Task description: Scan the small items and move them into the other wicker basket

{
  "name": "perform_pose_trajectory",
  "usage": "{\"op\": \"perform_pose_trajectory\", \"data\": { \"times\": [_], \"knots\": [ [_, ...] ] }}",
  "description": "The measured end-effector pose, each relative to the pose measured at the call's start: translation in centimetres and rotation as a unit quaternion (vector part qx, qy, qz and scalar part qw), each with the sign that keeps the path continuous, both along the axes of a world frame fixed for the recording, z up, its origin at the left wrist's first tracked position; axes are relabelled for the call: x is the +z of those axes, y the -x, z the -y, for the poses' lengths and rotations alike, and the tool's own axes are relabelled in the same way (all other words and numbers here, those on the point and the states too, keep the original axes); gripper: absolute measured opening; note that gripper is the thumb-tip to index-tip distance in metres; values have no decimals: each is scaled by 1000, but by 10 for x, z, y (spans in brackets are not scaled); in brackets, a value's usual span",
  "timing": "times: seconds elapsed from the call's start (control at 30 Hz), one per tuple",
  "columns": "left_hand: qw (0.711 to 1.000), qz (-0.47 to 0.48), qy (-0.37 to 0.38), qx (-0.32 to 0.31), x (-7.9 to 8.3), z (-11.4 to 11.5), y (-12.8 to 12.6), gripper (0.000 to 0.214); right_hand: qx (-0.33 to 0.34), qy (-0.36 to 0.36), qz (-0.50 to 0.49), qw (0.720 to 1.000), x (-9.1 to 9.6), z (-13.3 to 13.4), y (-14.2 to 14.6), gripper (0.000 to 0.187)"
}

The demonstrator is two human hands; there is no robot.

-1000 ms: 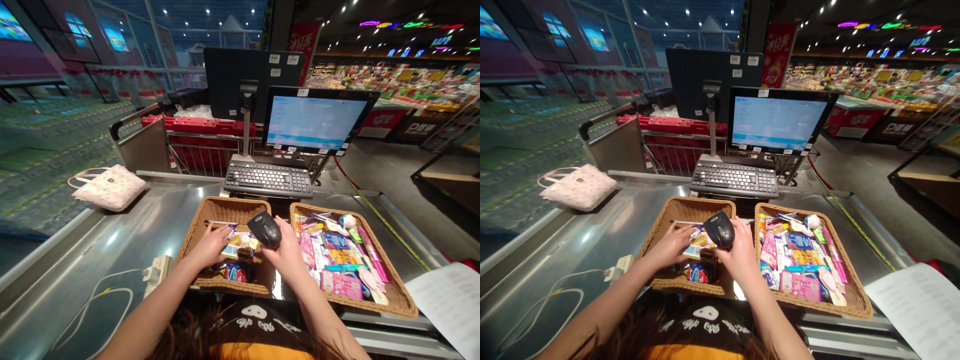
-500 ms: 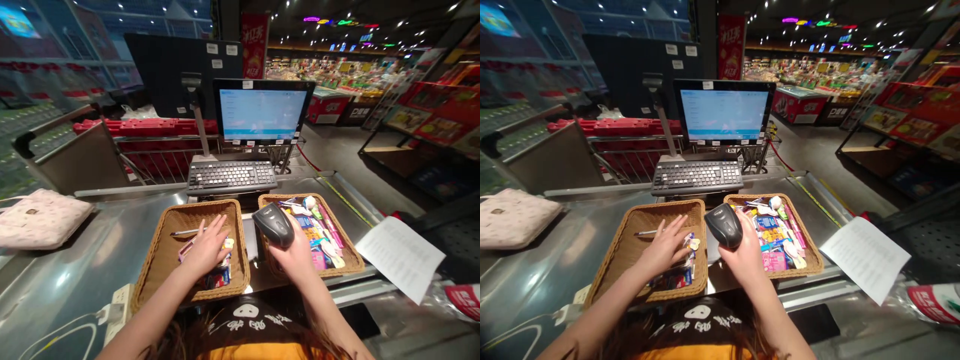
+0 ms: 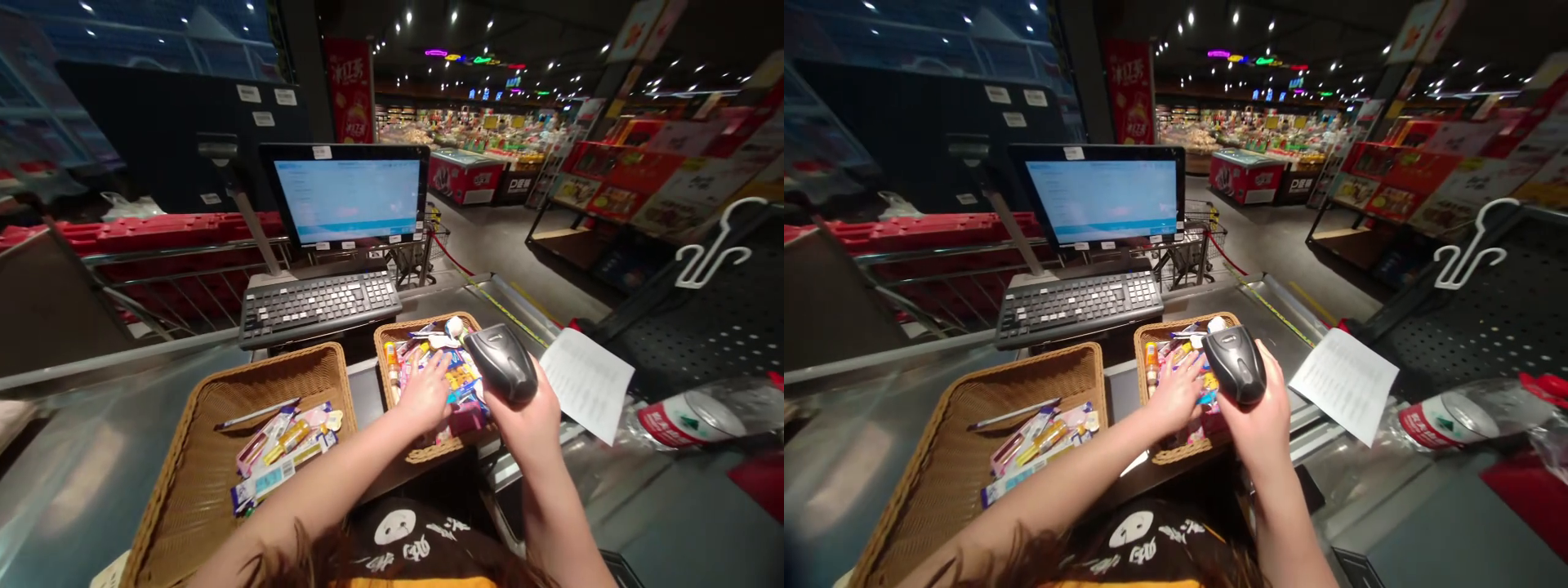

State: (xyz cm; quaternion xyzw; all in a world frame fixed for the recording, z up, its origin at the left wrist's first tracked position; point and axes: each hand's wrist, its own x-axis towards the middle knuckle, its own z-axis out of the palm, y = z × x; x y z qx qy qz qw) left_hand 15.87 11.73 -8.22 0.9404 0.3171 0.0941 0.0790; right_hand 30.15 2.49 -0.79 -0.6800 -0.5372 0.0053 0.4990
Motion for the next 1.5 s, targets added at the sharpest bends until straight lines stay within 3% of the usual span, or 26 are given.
{"op": "perform_pose_trajectory", "data": {
  "times": [0.17, 0.4, 0.63, 0.73, 0.9, 1.13, 1.3, 1.5],
  "knots": [
    [999, -26, 20, -29, -11, -5, -11, 22, -10, -1, 14, 1000, -6, 3, -10, 57],
    [996, -29, 81, 12, -10, -12, -13, 15, -2, 3, 25, 1000, -9, 1, -14, 55],
    [999, 17, 25, 36, -17, -15, -4, 19, -12, 11, 16, 1000, -8, 1, -12, 58],
    [998, 35, -27, 45, -4, -21, 10, 26, -10, 11, 7, 1000, -8, 1, -11, 59],
    [985, 85, -126, 84, 36, -28, 50, 24, -6, 8, -5, 1000, -5, 0, -4, 61],
    [952, 149, -225, 144, 84, -25, 104, 20, 56, -23, -11, 998, 2, -4, 14, 67],
    [931, 180, -267, 173, 100, -21, 128, 19, 75, -27, -22, 997, 5, -5, 28, 70],
    [912, 192, -305, 197, 107, -19, 151, 20, 123, -42, -6, 991, 9, -6, 44, 74]
  ]
}}
